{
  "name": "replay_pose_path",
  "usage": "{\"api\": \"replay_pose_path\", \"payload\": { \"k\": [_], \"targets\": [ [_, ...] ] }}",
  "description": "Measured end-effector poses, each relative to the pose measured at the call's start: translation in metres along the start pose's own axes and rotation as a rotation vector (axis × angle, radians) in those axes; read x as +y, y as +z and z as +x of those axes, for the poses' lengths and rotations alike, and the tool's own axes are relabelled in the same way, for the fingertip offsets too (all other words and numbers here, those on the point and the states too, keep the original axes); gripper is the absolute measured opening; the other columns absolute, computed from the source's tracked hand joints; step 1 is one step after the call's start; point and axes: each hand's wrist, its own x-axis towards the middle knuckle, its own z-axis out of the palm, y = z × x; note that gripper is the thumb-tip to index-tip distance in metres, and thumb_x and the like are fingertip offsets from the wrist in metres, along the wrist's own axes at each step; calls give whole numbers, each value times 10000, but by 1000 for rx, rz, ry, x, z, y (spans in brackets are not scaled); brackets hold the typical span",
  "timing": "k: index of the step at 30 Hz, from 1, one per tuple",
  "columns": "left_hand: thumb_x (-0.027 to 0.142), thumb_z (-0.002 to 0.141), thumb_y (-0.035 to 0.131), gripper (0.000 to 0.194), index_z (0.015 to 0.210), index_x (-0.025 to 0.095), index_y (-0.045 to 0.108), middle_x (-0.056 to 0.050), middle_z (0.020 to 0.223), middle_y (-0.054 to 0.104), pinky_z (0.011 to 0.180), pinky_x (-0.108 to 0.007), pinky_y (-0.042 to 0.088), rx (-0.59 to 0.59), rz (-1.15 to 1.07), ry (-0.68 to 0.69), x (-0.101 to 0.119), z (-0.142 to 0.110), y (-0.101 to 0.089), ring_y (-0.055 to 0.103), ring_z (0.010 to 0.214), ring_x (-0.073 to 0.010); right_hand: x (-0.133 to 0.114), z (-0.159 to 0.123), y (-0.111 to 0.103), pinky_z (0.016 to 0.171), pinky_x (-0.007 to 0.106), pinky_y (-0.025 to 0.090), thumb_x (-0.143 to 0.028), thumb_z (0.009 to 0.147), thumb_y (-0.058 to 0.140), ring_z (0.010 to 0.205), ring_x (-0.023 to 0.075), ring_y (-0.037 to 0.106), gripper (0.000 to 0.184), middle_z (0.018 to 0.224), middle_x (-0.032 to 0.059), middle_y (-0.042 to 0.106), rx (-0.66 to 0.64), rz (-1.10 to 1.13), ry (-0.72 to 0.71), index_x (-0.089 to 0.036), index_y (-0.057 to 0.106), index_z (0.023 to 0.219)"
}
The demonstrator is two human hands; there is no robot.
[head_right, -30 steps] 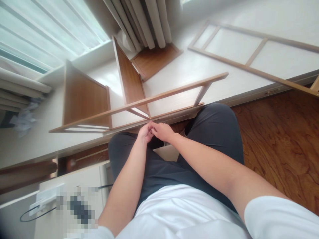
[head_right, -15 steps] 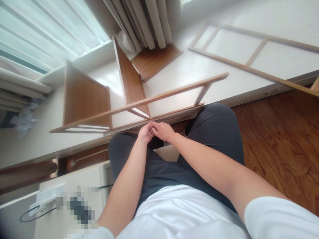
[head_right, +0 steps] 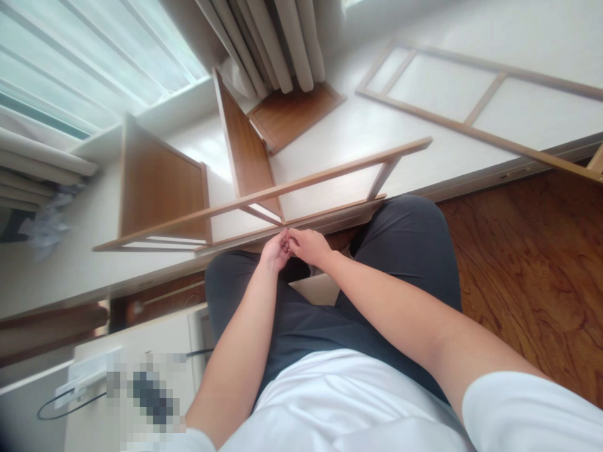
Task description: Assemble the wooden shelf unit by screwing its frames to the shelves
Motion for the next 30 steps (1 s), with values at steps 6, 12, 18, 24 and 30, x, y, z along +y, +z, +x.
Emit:
{"api": "replay_pose_path", "payload": {
  "k": [6,12,18,24,30],
  "targets": [
    [321,752,857,269,805,165,644,29,611,606,512,-215,355,1,12,-1,-1,2,-1,526,490,-75,-1,-1,1,756,255,392,-340,995,460,911,190,672,263,1041,12,763,-15,-12,-69,-282,693,1101],
    [301,776,846,245,839,162,654,31,632,618,507,-209,317,-3,5,-3,0,0,0,525,500,-58,3,1,5,732,258,379,-370,1004,433,861,191,659,286,1008,31,760,-14,-51,10,-268,697,1046],
    [306,752,864,273,828,162,645,25,662,641,518,-216,317,9,9,-6,1,-3,2,535,509,-56,4,2,4,701,250,371,-362,997,448,836,183,662,277,960,26,759,-16,-38,41,-258,702,1036],
    [297,768,853,251,839,160,655,32,645,615,508,-213,312,8,4,-1,2,-4,3,526,504,-52,-1,1,1,741,260,408,-363,994,451,867,197,678,301,995,49,765,1,-105,66,-253,725,1049],
    [293,799,828,221,850,156,662,27,669,621,513,-217,318,11,5,-5,2,-6,3,528,503,-50,-4,-1,-2,812,282,446,-371,995,430,919,209,686,346,1031,64,767,-17,-147,82,-258,749,1066]
  ]
}}
